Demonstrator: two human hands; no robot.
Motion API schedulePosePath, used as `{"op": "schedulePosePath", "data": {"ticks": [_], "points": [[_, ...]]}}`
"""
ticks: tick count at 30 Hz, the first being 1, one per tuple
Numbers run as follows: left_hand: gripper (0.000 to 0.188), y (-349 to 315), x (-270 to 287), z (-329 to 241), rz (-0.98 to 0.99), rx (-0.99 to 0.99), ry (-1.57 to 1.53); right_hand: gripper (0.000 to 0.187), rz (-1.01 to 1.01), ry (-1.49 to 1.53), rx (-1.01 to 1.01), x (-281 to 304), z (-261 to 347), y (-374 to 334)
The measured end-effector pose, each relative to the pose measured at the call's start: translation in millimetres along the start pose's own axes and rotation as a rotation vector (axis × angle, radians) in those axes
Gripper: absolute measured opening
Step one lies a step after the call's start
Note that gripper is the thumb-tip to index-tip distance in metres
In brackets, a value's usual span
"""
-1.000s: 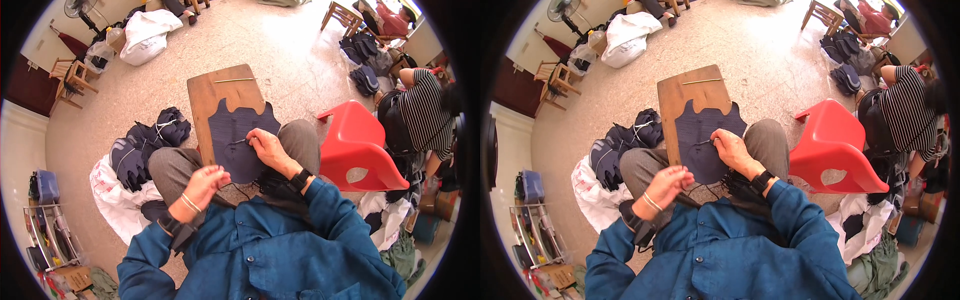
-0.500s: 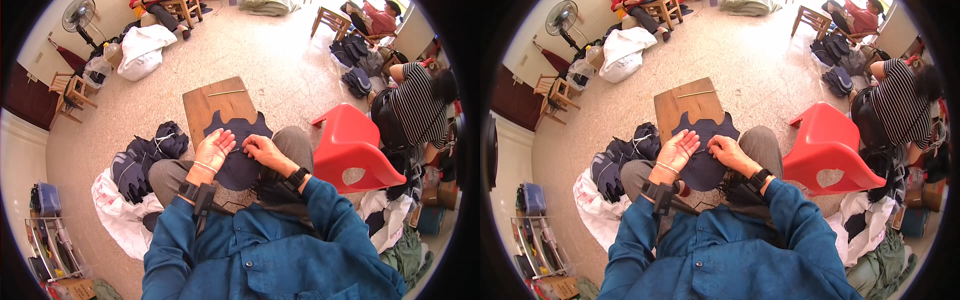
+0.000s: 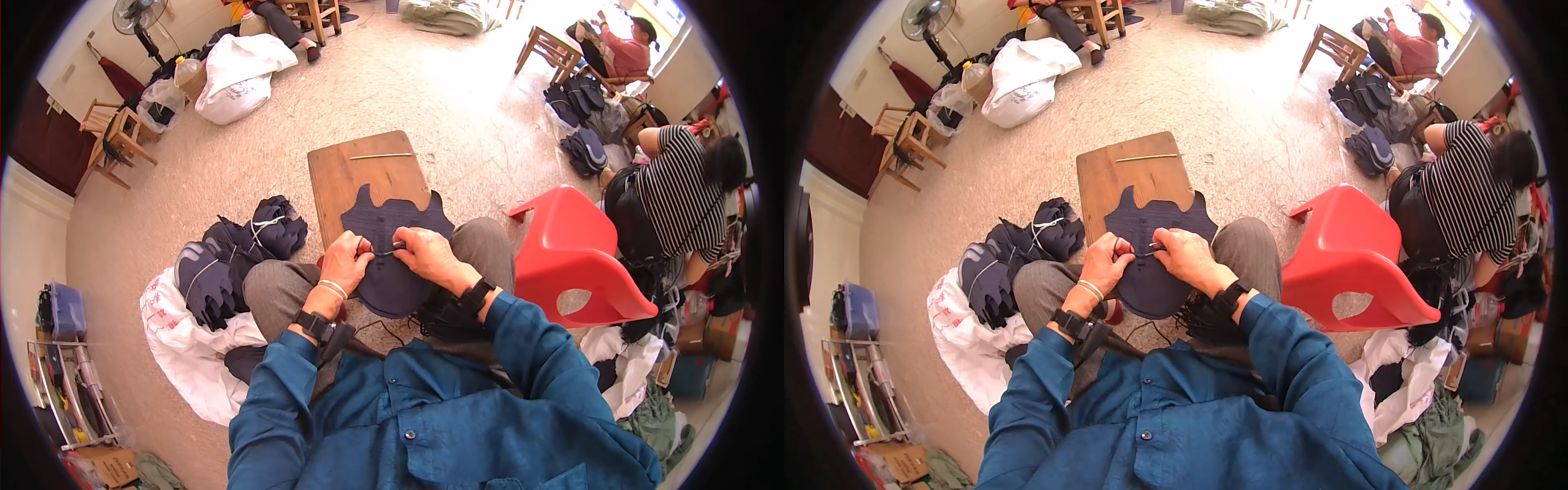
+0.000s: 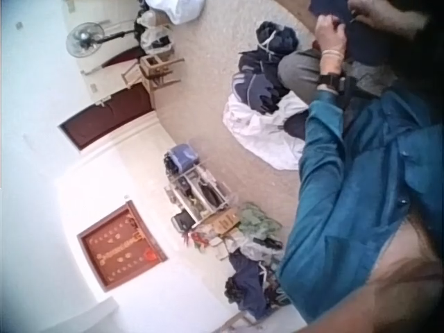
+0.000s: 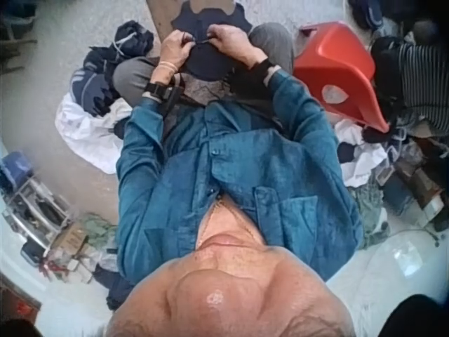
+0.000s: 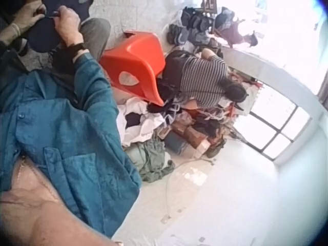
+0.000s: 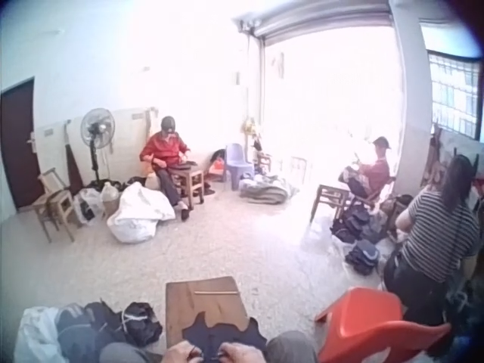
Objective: Stitching shoe upper components together by hand using a needle and thread.
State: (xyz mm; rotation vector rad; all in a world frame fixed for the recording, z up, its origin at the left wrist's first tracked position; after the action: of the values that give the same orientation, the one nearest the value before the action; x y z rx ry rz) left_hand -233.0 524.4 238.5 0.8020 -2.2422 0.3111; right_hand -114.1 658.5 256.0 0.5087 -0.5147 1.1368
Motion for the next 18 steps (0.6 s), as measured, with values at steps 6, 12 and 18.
{"op": "schedulePosePath", "data": {"ticks": [6, 12, 18], "points": [[0.016, 2, -3, -11, -0.033, -0.072, 0.154, 0.026, 0.175, 0.06, -0.239, 1, 1, 7], [0.016, 1, -3, -6, 0.022, 0.005, 0.108, 0.021, 0.184, 0.052, -0.242, -5, -1, 7], [0.014, -2, -2, 5, -0.005, 0.075, -0.094, 0.019, 0.144, 0.143, -0.246, -2, -3, 5]]}}
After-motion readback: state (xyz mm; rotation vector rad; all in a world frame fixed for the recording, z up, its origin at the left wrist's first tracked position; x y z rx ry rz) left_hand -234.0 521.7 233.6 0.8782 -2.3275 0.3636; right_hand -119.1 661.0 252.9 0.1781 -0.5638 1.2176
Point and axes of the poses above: each hand's wrist, its own y-axis towards the middle knuckle, its own x-axis out of the back of the hand, z = x × y, the point moved 7 cm from there along y, towards the middle knuckle, and after that the axes turned 14 degrees about y, right-handed, at the moved point
